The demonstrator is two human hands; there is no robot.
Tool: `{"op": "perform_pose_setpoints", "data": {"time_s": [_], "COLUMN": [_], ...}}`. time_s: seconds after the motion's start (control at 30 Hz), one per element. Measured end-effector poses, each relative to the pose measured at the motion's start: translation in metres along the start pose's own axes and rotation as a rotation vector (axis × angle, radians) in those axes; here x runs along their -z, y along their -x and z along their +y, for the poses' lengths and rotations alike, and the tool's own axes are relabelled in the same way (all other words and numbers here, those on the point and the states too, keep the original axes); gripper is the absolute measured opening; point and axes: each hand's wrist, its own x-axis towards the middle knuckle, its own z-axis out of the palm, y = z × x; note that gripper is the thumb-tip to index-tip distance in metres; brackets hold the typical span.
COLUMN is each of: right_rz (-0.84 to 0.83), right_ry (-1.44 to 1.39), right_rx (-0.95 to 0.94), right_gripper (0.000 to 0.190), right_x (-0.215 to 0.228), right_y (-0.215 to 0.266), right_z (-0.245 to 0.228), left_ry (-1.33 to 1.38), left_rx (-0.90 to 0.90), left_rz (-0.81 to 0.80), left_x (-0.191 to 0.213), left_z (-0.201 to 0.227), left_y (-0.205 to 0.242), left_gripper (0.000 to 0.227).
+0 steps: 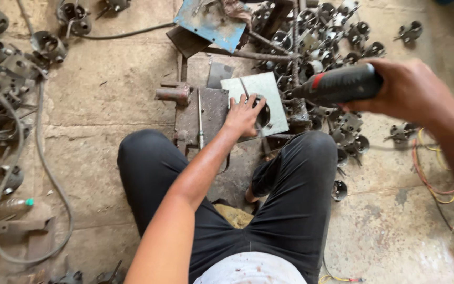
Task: The person sits on the floor and uses a handheld power drill to work on small, cylindrical metal parts. They hold each part steady with their left hand while drilling with their right hand, processing them one by one. The workspace is cluttered with many similar metal components.
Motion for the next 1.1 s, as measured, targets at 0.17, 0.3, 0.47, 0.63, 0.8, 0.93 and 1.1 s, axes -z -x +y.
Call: {"op": "perform_pose_setpoints", "data": {"time_s": [0.17,0.3,0.47,0.63,0.8,0.93,1.1], "right_rz": [0.521,0.732,0.762,0.723,0.569,0.499,0.355], "right_ry": [-0.312,-0.480,-0.579,-0.537,-0.592,-0.703,-0.777], "right_rx": [0.113,-0.077,-0.212,-0.179,-0.278,-0.293,-0.321], "right_gripper": [0.058,0.062,0.067,0.081,0.093,0.094,0.083], "right_x": [-0.067,-0.143,-0.193,-0.202,-0.204,-0.197,-0.186], "right_y": [0.077,0.121,0.138,0.138,0.136,0.125,0.112], "right_z": [0.003,-0.021,-0.037,-0.038,-0.040,-0.038,-0.041], "left_ry": [0.038,0.239,0.168,0.100,0.061,-0.003,0.016], "left_rx": [-0.056,0.148,0.177,0.028,0.027,0.019,0.024], "left_rz": [0.134,0.130,0.170,0.100,0.153,0.177,0.165], "left_x": [0.007,0.020,0.008,0.002,-0.004,-0.006,-0.011], "left_z": [0.002,0.010,0.021,0.016,0.019,0.021,0.019], "left_y": [-0.004,-0.005,0.002,-0.004,0.000,-0.002,-0.003], "left_gripper": [0.112,0.117,0.114,0.112,0.110,0.110,0.112]}}
